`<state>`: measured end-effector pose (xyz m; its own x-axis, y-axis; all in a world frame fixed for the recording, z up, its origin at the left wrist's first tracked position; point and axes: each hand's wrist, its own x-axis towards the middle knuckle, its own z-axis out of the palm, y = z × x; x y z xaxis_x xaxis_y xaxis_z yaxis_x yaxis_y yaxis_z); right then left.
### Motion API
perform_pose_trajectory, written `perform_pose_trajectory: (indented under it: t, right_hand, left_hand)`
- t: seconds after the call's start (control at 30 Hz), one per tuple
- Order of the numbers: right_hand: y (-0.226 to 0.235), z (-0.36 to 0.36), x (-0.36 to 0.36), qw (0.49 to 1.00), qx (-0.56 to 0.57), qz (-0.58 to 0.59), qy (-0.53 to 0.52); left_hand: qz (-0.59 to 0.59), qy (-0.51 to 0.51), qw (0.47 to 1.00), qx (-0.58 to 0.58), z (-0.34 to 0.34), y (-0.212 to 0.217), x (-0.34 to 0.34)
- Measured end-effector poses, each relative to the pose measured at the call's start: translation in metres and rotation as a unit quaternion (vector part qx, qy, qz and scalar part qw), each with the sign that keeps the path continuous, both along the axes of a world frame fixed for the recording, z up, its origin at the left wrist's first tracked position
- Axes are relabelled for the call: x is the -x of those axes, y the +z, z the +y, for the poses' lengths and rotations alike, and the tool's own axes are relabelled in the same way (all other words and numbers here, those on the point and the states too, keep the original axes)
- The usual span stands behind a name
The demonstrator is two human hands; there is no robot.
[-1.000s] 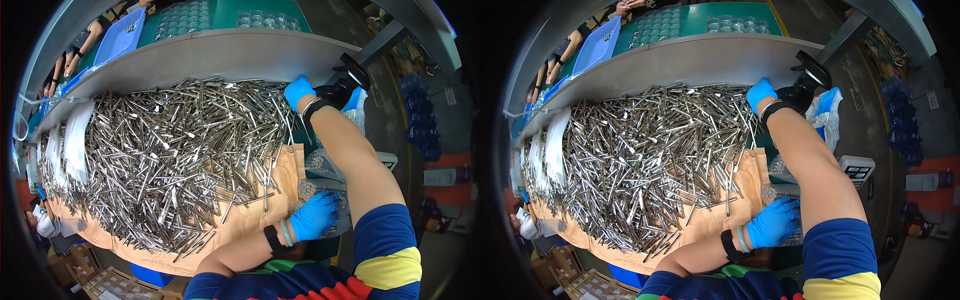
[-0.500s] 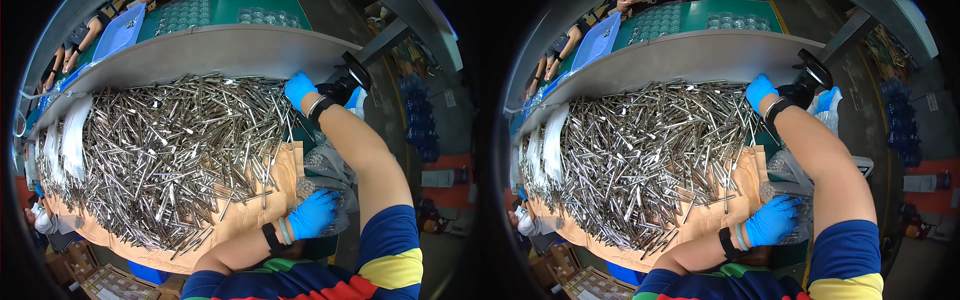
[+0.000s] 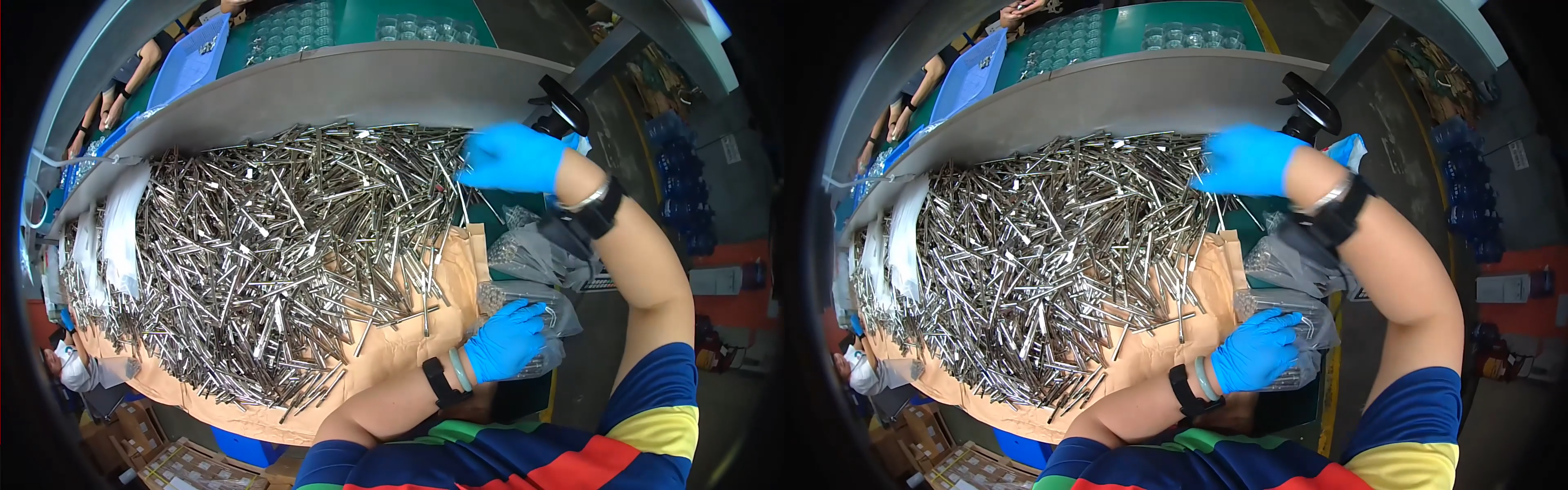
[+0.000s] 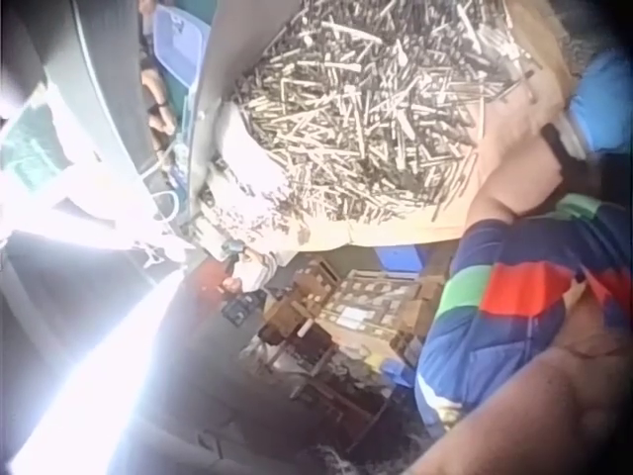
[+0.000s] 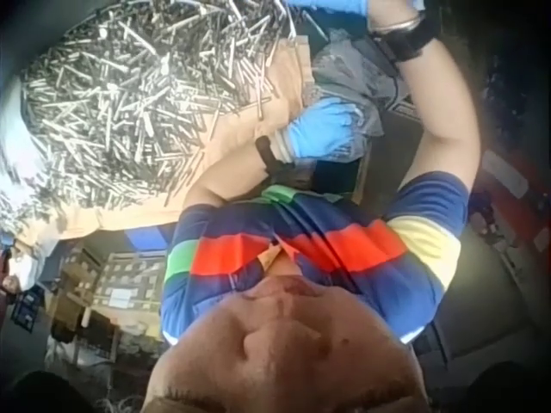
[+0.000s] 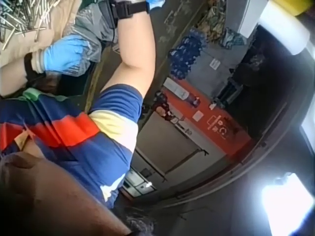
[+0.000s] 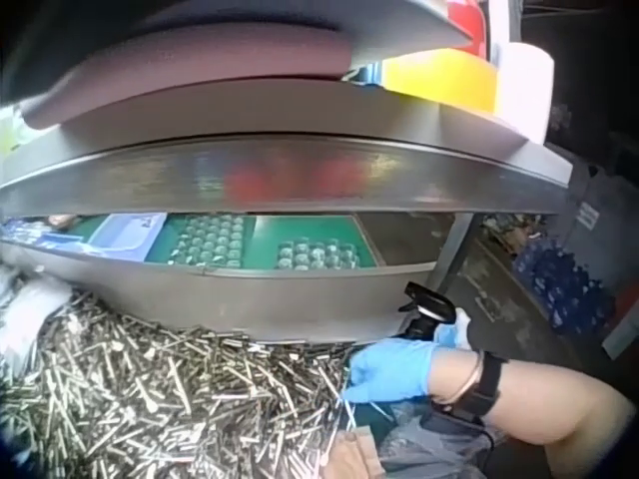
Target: Packing small metal pins or components into individual plastic bags at a workstation.
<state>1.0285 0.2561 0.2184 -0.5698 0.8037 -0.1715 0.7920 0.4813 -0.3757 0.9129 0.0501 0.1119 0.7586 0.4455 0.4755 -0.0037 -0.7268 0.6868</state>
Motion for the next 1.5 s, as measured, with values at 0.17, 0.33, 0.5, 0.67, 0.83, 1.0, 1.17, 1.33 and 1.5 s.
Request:
perform_pose_trajectory:
  t: [0.17, 0.33, 0.5, 0.67, 0.83, 1.0, 1.17, 1.33, 1.5]
  right_hand:
    - [-0.021, -0.027, -0.085, 0.883, 0.204, -0.378, -0.189]
    - [-0.064, -0.046, -0.096, 0.84, 0.175, 0.219, -0.464]
    - [-0.115, -0.012, -0.099, 0.818, 0.074, 0.379, -0.426]
    - [-0.142, 0.005, -0.113, 0.87, -0.22, 0.214, -0.385]
    - [-0.084, 0.009, -0.106, 0.916, -0.028, -0.122, -0.38]
    - [-0.106, 0.017, -0.113, 0.929, -0.051, -0.083, -0.356]
    - [-0.107, 0.019, -0.097, 0.937, 0.004, -0.151, -0.314]
    - [-0.133, 0.01, -0.092, 0.993, -0.005, 0.084, -0.077]
    - [-0.09, 0.014, -0.055, 0.977, 0.016, -0.167, -0.13]
  left_hand:
    - [-0.014, 0.001, 1.0, 0.008, -0.001, -0.001, -0.002]
    - [-0.004, -0.001, 1.0, 0.003, 0.0, 0.002, -0.002]
    - [0.004, -0.008, 1.0, 0.008, 0.001, 0.004, -0.002]
    - [0.006, -0.012, 1.0, 0.01, 0.001, 0.006, -0.005]
    - [0.019, -0.011, 1.0, 0.02, 0.002, 0.006, 0.0]
    - [0.013, -0.013, 1.0, 0.025, 0.002, 0.006, -0.002]
    - [0.018, -0.018, 0.999, 0.026, 0.003, 0.008, -0.001]
    - [0.022, -0.015, 0.999, 0.023, 0.003, 0.009, -0.003]
    - [0.029, -0.024, 0.998, 0.042, 0.002, 0.006, 0.0]
